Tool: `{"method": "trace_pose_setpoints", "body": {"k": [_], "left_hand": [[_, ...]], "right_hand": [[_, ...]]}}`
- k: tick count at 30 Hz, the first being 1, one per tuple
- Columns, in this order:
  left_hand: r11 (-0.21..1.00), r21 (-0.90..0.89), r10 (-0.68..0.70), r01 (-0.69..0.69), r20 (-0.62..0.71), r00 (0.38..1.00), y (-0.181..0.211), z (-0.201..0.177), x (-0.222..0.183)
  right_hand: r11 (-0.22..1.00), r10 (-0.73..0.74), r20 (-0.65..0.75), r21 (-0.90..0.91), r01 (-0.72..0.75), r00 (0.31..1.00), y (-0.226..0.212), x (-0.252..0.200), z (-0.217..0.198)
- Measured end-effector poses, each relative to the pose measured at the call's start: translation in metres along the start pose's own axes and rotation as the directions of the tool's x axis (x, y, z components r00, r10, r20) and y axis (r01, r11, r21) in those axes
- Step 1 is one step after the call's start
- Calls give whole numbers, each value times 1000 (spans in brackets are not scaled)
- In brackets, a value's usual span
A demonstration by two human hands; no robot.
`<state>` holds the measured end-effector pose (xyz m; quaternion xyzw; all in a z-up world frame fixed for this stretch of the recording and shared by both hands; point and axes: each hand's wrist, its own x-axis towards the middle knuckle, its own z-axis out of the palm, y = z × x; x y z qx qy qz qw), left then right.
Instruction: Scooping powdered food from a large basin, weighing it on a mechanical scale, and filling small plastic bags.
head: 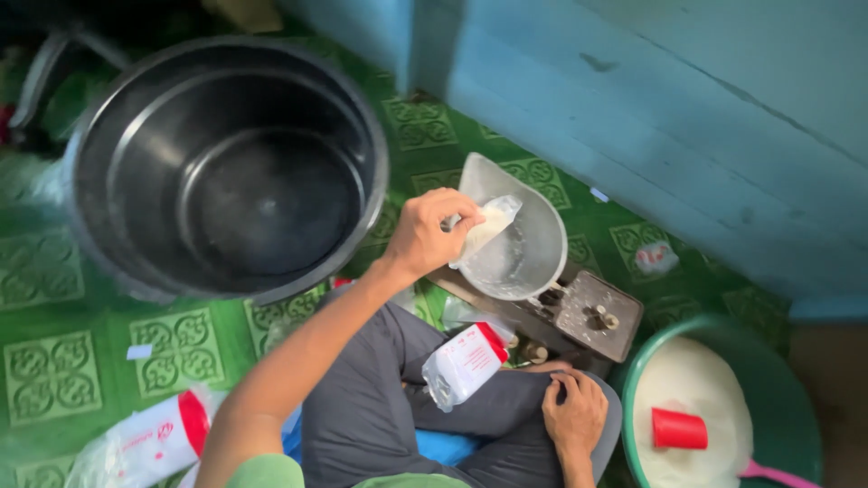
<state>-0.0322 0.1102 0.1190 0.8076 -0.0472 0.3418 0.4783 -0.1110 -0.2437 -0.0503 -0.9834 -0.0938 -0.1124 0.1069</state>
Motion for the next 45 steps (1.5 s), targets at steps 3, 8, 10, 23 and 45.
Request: {"method": "trace_pose_setpoints", "body": {"k": [3,8,10,23,45], "left_hand": [[999,12,40,-39,-27,999,0,-39,3],[989,135,67,-69,15,998,-16,-113,4],[981,183,68,-69,8,998,-29,-137,-3],[875,418,-349,245,194,917,-192,-172,-97],[810,417,-586,412,550,595,-250,-162,-131]], "right_hand": [[998,-41,5,-40,41,999,8,-4,8],[992,-66,32,-103,69,997,7,-7,13],[990,-105,3,-92,105,994,11,-9,19],[967,-201,-57,-171,189,978,53,-7,68],[959,-208,-36,-203,197,977,62,0,80]]}}
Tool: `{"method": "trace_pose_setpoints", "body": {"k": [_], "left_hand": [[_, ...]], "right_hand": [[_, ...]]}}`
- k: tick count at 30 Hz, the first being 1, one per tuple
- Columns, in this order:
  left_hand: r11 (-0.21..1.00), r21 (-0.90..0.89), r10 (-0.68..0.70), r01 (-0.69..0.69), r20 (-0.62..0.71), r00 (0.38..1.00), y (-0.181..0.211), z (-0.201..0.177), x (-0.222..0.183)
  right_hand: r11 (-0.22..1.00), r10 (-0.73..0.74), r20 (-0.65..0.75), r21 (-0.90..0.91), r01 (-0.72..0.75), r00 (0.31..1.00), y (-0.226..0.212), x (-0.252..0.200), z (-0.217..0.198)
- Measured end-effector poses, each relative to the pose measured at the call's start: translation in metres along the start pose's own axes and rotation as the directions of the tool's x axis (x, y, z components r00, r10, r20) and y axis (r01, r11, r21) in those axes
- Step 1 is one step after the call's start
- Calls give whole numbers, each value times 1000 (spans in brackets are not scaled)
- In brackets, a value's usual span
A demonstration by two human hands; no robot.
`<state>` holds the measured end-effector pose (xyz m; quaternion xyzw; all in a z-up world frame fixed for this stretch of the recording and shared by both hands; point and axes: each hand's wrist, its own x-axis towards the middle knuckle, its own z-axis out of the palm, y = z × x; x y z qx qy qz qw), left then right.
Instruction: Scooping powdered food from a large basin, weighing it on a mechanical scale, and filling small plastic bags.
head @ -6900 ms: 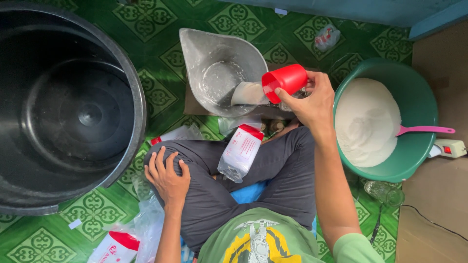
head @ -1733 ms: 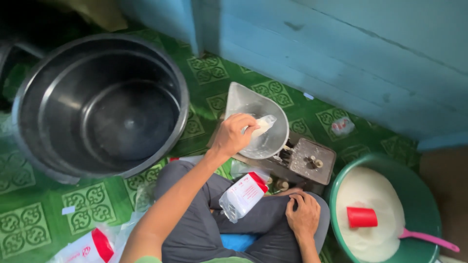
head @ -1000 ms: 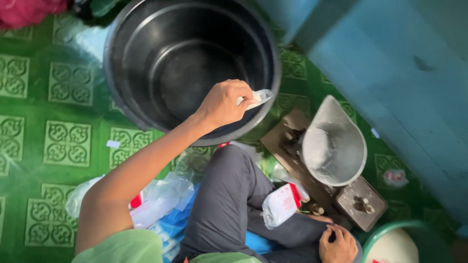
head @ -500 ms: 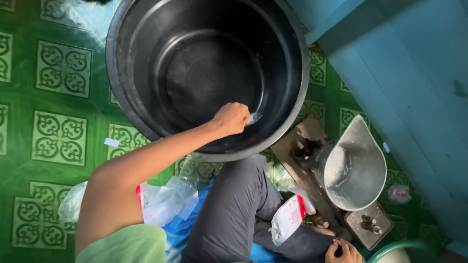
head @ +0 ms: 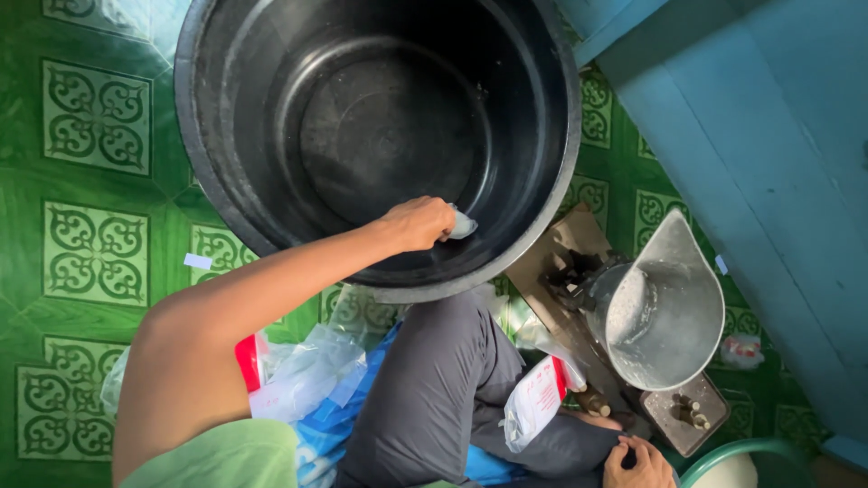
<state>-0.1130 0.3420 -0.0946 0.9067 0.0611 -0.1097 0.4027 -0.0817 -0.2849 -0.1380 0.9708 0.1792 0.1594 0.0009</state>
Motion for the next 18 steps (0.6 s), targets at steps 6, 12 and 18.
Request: {"method": "trace_pose_setpoints", "body": {"k": [6,12,18], "left_hand": [[997,-67,-22,25,36,999,7,-13,-7],[998,53,28,-28,-7,1000,6,-3,-8],[970,213,150,-114,-162,975,0,16,0]], "right_hand": [[1000,-9,20,-16,9,1000,-21,12,-22],[996,14,71,-93,-7,997,-29,16,-33],[993,18,75,-119,-9,997,-34,17,-37]]}}
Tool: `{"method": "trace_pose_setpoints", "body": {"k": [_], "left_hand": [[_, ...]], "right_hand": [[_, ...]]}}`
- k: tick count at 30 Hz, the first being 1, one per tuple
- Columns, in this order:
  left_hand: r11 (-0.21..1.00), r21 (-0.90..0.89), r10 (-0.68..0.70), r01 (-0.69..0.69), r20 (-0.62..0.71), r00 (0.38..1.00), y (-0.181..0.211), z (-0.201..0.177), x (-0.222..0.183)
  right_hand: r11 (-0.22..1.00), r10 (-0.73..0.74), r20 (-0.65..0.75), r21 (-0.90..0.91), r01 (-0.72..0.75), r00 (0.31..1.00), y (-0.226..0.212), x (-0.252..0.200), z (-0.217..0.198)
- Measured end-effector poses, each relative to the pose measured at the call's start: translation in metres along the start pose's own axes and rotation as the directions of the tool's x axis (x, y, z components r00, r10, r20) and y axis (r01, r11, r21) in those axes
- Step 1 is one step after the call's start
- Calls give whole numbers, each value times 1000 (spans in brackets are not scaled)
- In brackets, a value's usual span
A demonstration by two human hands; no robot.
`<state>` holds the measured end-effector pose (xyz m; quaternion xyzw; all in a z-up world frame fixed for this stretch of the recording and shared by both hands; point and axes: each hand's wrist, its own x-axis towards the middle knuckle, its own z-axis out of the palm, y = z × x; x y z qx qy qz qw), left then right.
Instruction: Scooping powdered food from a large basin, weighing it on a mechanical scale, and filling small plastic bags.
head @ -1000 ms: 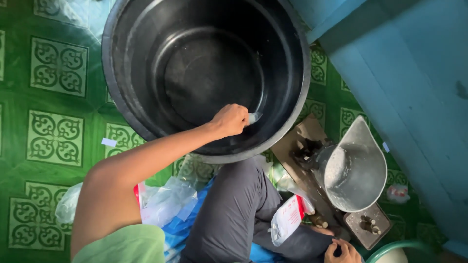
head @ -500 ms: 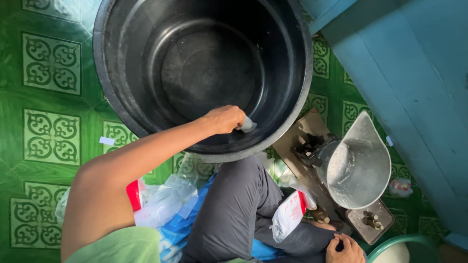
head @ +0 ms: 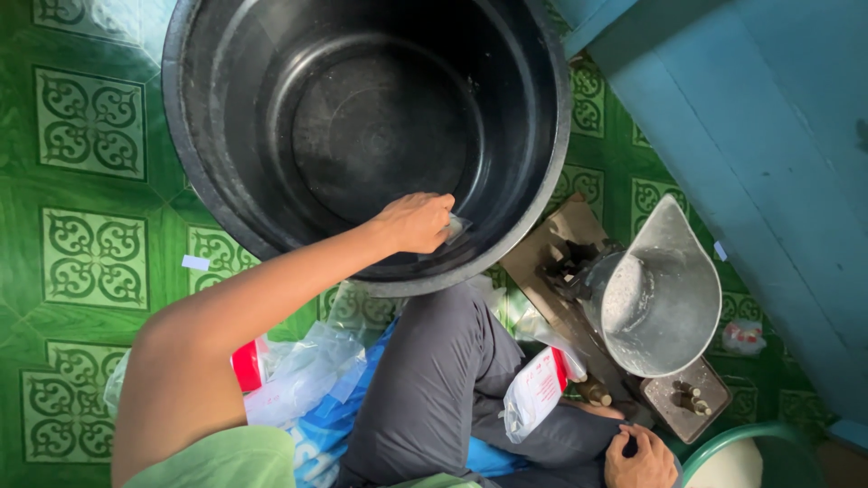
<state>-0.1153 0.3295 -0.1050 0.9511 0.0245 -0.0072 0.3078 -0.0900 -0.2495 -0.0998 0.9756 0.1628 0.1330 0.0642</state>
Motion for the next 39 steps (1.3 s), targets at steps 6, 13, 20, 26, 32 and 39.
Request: {"method": "trace_pose_setpoints", "body": {"k": [6,13,20,26,32,39], "left_hand": [[974,225,20,-24,21,1000,6,14,15],[898,437,38,-50,35,999,14,22,28],[857,511,37,-63,61,997,27,14,26],[948,317,118,-28,-269,956,81,-29,6],[985,-58,85,-162,-653,753,197,-53,-42],[859,-504,-313,91,-376,872,270,56,-109]], "right_hand": [[1000,-16,-23,13,17,1000,-2,2,-5],[995,83,107,-69,-76,991,-9,3,-11],[999,47,66,2,-47,997,-18,7,-29],[997,59,95,39,-63,994,-14,6,-33],[994,44,46,102,-48,998,-18,8,-45],[999,-19,-104,40,23,994,11,-10,-8]]}}
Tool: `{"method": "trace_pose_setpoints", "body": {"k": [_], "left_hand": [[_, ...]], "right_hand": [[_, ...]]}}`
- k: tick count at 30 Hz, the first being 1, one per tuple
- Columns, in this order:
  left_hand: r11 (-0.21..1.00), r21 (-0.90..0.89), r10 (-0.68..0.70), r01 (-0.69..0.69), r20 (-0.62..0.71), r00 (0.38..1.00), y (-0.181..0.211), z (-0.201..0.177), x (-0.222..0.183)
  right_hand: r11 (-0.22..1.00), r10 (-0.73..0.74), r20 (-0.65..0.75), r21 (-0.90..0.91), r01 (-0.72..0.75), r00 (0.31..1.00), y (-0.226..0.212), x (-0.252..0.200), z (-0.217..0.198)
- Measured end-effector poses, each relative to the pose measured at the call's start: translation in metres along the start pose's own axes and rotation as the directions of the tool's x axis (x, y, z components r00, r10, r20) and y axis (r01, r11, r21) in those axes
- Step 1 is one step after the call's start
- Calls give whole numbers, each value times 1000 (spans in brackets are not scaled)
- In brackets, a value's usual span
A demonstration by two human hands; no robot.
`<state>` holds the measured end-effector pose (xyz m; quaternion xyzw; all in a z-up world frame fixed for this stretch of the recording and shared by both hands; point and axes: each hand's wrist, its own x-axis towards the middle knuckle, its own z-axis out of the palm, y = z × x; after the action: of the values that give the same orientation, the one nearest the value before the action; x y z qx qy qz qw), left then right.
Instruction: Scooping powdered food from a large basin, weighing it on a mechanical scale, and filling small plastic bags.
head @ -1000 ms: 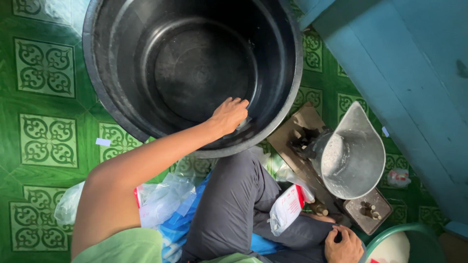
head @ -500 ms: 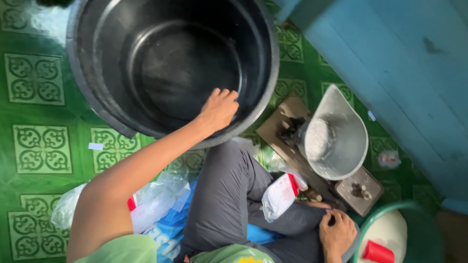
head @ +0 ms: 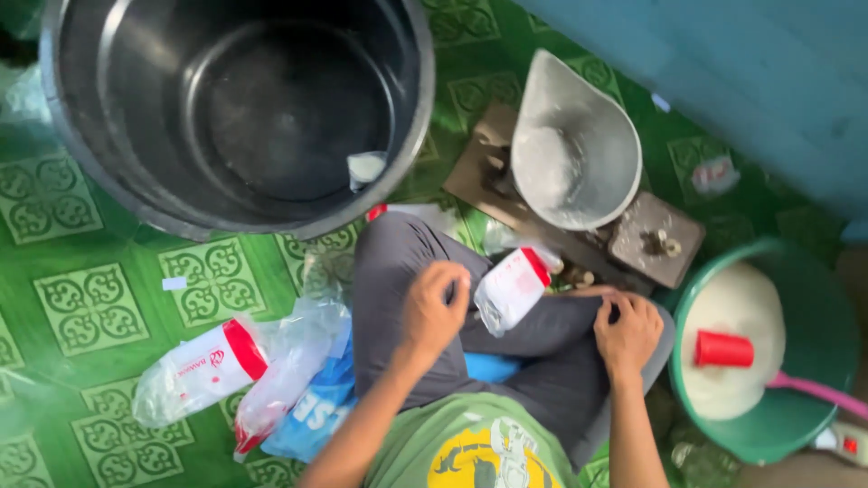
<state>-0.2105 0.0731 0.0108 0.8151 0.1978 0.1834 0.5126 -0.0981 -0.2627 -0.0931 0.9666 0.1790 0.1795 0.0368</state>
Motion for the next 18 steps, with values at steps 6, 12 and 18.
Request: {"method": "trace_pose_setpoints", "body": {"k": [6,12,18], "left_hand": [[963,263,-175,58,449,876,-16,37,-83],[903,385,-125,-190,660,741,-17,34,-96],[898,396,-116,-194,637,762,-6,41,-90]], "right_hand": [[999,43,30,-26,-43,999,-19,-2,-5],[981,-33,223,193,-11,974,-64,4,20],[744,139,562,484,-461,815,-73,28,48]]}}
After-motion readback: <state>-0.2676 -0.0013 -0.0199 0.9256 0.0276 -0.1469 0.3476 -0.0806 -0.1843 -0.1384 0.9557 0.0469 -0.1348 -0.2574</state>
